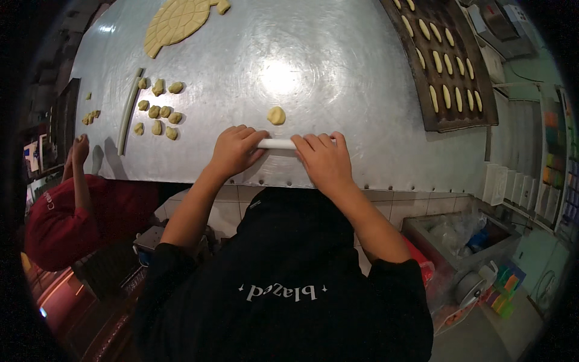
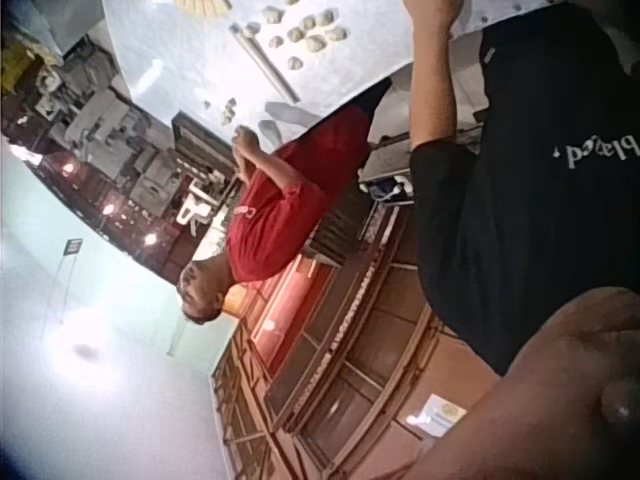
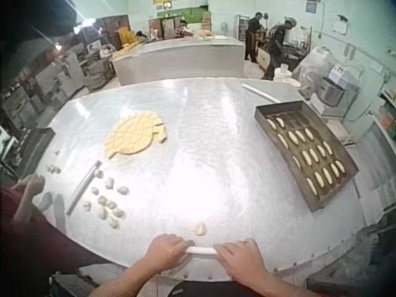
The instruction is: Manually roll and shape pieces of dough into small loaves and arrange them on a baking tray.
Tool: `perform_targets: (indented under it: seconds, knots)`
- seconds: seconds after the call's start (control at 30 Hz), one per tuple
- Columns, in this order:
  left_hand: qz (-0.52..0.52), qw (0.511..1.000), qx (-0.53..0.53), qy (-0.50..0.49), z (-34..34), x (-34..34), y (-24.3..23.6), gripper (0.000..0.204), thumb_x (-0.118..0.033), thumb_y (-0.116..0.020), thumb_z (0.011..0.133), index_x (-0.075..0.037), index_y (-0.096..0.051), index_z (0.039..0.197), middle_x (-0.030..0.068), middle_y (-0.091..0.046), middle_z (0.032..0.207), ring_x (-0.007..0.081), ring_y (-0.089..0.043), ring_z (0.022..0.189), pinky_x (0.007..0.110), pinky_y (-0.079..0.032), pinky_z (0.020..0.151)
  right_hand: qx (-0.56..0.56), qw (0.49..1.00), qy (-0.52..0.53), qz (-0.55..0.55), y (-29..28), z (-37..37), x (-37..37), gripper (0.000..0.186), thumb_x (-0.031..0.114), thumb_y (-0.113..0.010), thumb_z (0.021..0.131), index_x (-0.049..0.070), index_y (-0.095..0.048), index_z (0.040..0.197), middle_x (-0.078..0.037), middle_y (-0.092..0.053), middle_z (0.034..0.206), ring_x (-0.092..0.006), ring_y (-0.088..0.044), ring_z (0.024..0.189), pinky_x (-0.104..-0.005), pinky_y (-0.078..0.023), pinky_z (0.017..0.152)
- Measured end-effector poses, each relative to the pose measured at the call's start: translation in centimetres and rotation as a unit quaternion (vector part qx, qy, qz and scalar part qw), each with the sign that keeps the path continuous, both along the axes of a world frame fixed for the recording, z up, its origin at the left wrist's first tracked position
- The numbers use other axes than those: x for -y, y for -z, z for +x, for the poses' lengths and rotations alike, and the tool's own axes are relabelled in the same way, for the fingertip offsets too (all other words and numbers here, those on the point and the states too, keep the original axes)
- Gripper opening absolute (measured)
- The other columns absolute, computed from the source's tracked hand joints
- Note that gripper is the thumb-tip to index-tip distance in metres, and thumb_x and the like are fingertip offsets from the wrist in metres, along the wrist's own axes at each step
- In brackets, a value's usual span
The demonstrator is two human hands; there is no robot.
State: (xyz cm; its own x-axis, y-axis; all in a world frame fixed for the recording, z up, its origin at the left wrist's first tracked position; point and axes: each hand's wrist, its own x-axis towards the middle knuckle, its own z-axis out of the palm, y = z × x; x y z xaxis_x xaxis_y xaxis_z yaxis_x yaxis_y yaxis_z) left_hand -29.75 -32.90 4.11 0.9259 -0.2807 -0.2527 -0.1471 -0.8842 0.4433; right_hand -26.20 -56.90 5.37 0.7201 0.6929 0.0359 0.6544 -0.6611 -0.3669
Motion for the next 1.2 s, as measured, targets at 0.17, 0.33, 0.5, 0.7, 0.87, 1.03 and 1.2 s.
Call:
perform_targets:
  seconds: [0.17, 0.33, 0.5, 0.7, 0.87, 1.03, 1.2]
  knots:
    - [0.064, 0.959, 0.261, -0.085, 1.4, 0.1, 4.4, 0.058, -0.035, -0.057, 0.09, -0.003, -0.046, 0.138, 0.0203, -0.05, 0.138, 0.0332, -0.045, 0.131, 0.052, -0.03, 0.11, 0.123, 0.991, 0.052, 0.008, 5.4, 1.9, -3.1, 0.05, 0.034, -0.057, 0.092, 0.008, -0.051, 0.134, -0.014, -0.053, 0.135, -0.03, -0.049, 0.125, -0.0471, -0.03, 0.108]
    - [0.131, 0.944, 0.231, -0.197, 9.3, 0.2, 5.0, 0.059, -0.039, -0.041, 0.096, -0.004, -0.038, 0.144, 0.0225, -0.03, 0.152, 0.0382, -0.026, 0.142, 0.059, -0.014, 0.114, 0.13, 0.976, 0.169, -0.045, 6.6, 9.9, -7.3, 0.073, 0.057, -0.038, 0.095, 0.004, -0.037, 0.145, -0.019, -0.025, 0.155, -0.0293, -0.02, 0.145, -0.051, -0.007, 0.118]
    - [0.079, 0.956, 0.233, -0.159, 4.3, 1.9, 4.7, 0.063, -0.043, -0.044, 0.094, -0.004, -0.04, 0.142, 0.0218, -0.031, 0.152, 0.0416, -0.027, 0.141, 0.06, -0.016, 0.113, 0.136, 0.984, 0.116, -0.025, 6.3, 7.1, -5.9, 0.069, 0.051, -0.049, 0.091, 0.009, -0.038, 0.146, -0.022, -0.026, 0.154, -0.0372, -0.023, 0.143, -0.0552, -0.013, 0.116]
    - [-0.23, 0.93, 0.239, -0.156, -1.0, 1.8, 2.2, 0.044, -0.028, -0.054, 0.09, -0.005, -0.055, 0.128, 0.0184, -0.055, 0.128, 0.0361, -0.048, 0.122, 0.054, -0.034, 0.102, 0.024, 0.989, 0.147, 0.001, 5.2, 3.3, 1.8, 0.042, 0.022, -0.062, 0.089, 0.013, -0.058, 0.129, -0.013, -0.055, 0.119, -0.0327, -0.051, 0.112, -0.0535, -0.029, 0.109]
    - [-0.104, 0.93, 0.293, -0.196, 4.7, 0.9, 4.6, 0.018, -0.018, -0.064, 0.087, -0.009, -0.071, 0.101, 0.0077, -0.068, 0.099, 0.0276, -0.061, 0.093, 0.038, -0.046, 0.077, 0.057, 0.963, 0.217, 0.15, 3.9, 4.3, -2.5, 0.033, 0.02, -0.062, 0.088, 0.013, -0.064, 0.12, -0.009, -0.061, 0.107, -0.0294, -0.056, 0.101, -0.0453, -0.042, 0.095]
    - [-0.111, 0.934, 0.283, -0.187, 6.5, 1.3, 5.0, 0.011, -0.02, -0.067, 0.083, -0.011, -0.071, 0.085, 0.0018, -0.067, 0.086, 0.0224, -0.062, 0.082, 0.038, -0.043, 0.073, -0.056, 0.974, 0.18, 0.128, 5.0, 7.0, -7.9, 0.024, 0.023, -0.061, 0.089, 0.011, -0.07, 0.107, -0.01, -0.064, 0.104, -0.0298, -0.059, 0.096, -0.0393, -0.049, 0.082]
    - [-0.175, 0.944, 0.243, -0.139, 1.4, 1.0, 5.3, 0.024, -0.022, -0.07, 0.073, -0.013, -0.069, 0.095, 0.0071, -0.066, 0.104, 0.0228, -0.062, 0.097, 0.039, -0.043, 0.085, -0.099, 0.976, 0.111, 0.159, 5.3, 3.8, -5.5, 0.018, 0.018, -0.062, 0.086, 0.01, -0.07, 0.1, -0.01, -0.065, 0.1, -0.0303, -0.059, 0.091, -0.0423, -0.048, 0.08]
